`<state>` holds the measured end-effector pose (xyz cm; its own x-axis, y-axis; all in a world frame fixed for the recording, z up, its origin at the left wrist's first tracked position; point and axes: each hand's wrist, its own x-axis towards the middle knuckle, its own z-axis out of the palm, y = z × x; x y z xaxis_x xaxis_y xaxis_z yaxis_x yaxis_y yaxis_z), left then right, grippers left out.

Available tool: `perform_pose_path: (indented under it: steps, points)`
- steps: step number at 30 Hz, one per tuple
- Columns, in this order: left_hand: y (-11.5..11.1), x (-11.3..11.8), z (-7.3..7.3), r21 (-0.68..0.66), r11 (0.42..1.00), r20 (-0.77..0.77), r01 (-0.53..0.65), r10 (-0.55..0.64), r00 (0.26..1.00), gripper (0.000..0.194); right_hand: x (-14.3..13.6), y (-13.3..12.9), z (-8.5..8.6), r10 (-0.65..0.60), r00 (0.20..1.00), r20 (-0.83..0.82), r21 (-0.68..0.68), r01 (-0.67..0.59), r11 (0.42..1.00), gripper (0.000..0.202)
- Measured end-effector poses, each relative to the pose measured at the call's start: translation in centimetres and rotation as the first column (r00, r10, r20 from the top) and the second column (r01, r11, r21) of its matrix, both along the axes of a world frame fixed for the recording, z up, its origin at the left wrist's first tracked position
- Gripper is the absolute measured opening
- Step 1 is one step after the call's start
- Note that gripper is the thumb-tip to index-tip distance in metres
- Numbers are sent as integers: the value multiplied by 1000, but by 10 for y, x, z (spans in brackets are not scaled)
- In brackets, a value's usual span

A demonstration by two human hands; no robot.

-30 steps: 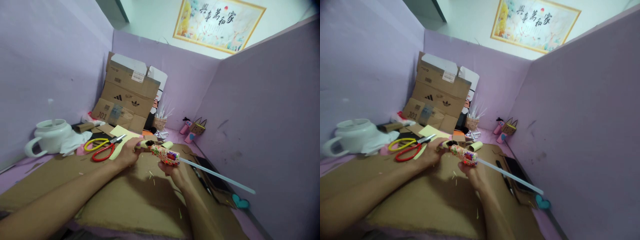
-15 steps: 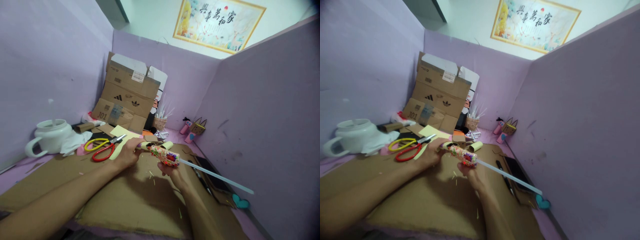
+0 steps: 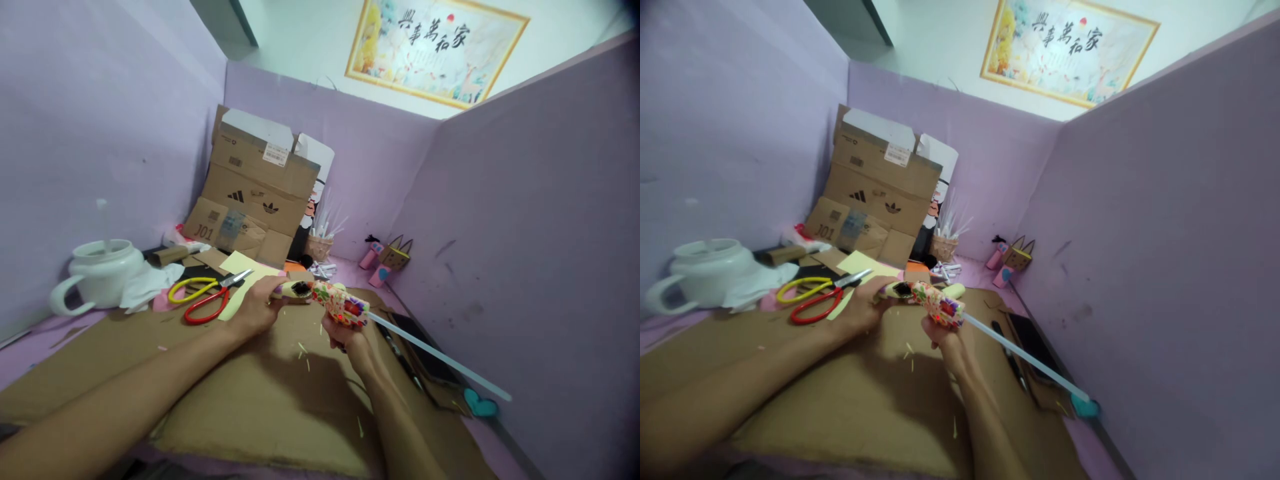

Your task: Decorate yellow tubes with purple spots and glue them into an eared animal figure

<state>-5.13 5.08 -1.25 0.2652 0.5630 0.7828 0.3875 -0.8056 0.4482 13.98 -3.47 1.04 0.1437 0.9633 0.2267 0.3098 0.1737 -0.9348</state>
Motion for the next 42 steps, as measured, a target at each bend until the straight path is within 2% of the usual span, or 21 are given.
perform_pose_path:
  steps: [10, 19, 30, 42]
  points:
    - [0, -2, 1, 115, 993, -39, -36, 41, 998, 21, 0, -2, 0, -26, 998, 61, -77, 30, 997, 27]
    - [-3, -3, 2, 66, 996, -65, -56, 60, 996, 23, 3, -2, -4, -19, 994, 106, -10, 20, 1000, 24]
    - [-1, -2, 1, 87, 995, -41, -49, 52, 998, 24, 4, -3, -4, -39, 988, 150, 12, 37, 999, 27]
    - [-1, -2, 1, 102, 994, -51, -50, 56, 997, 23, -1, -13, 14, -102, 981, 168, 67, 92, 994, 24]
